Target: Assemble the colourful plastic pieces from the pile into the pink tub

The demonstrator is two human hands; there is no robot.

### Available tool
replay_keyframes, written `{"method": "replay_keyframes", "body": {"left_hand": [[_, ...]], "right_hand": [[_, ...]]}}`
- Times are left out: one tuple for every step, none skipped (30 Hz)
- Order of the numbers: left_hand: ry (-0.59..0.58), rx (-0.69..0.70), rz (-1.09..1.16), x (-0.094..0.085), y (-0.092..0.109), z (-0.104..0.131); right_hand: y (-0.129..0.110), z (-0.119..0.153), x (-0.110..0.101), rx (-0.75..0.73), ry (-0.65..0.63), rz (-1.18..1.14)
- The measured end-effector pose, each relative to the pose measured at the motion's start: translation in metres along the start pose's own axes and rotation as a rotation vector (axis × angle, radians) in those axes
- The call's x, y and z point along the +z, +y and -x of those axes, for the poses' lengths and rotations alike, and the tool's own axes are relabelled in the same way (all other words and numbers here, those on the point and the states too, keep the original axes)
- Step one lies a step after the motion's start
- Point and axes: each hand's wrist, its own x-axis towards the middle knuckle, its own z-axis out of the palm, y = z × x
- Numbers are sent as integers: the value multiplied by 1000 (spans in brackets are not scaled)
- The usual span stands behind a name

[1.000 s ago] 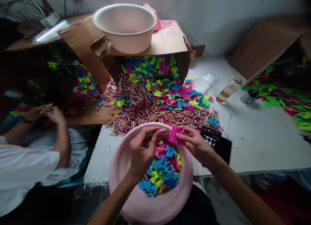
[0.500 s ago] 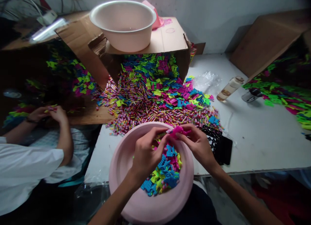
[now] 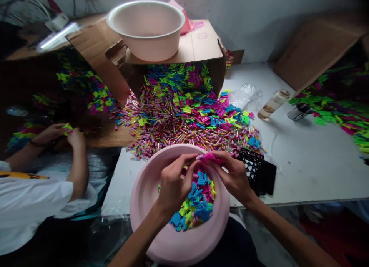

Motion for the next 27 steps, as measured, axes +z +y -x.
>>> {"method": "replay_keyframes", "body": {"left_hand": [[-67, -46, 68, -3, -3, -2], [-143, -96, 141, -6, -7, -4], [-217, -144, 211, -9, -11, -6], [-283, -189, 272, -10, -14, -8], [-332, -229, 323, -11, -18, -9], [-362, -259, 358, -11, -21, -10], [-377, -280, 374, -11, -23, -10], [-386, -291, 371, -12, -25, -10], [-396, -290, 352, -15, -26, -11], [-419, -277, 316, -20, -27, -13], [-465, -249, 266, -28, -29, -15], [-545, -208, 206, -37, -30, -20], [-643, -161, 136, -47, -33, -27], [-728, -118, 51, -56, -37, -35], [-779, -84, -55, -62, -42, -46], [-776, -65, -190, -65, -49, -59], [-707, -64, -337, -63, -57, -74], [-620, -72, -499, -55, -66, -89], [-580, -79, -646, -43, -76, -106], [-581, -88, -688, -27, -86, -121], [-595, -94, -708, -9, -97, -136], [-621, -101, -725, 11, -106, -149], [-655, -107, -737, 30, -116, -160], [-688, -112, -744, 48, -124, -169], [-714, -114, -747, 63, -131, -175], [-733, -114, -750, 75, -138, -180], [-747, -112, -750, 84, -145, -183]], "right_hand": [[2, 0, -1, 3, -30, -16], [3, 0, -2, 13, -58, -26], [5, 1, -3, 30, -81, -31], [7, 1, -3, 55, -98, -36], [8, 2, -2, 90, -109, -43], [10, 3, 0, 129, -116, -57], [11, 4, 1, 167, -124, -78], [12, 5, 3, 198, -131, -103], [14, 5, 5, 216, -150, -126], [16, 3, 6, 219, -196, -141], [20, 0, 6, 203, -273, -140], [26, -5, 5, 170, -368, -122], [34, -12, 2, 128, -453, -86], [43, -22, -2, 92, -494, -35], [55, -34, -7, 66, -482, 25], [69, -48, -13, 54, -400, 80], [83, -63, -19, 79, -254, 134], [98, -79, -24, 92, -161, 171], [112, -95, -28, 95, -107, 193], [125, -109, -31, 98, -75, 207], [136, -122, -33, 102, -55, 215], [145, -133, -34, 106, -43, 216], [152, -142, -34, 112, -36, 212], [158, -148, -34, 119, -28, 204], [161, -153, -34, 128, -20, 191], [164, -156, -34, 140, -10, 175], [166, -158, -34, 156, 3, 156]]}}
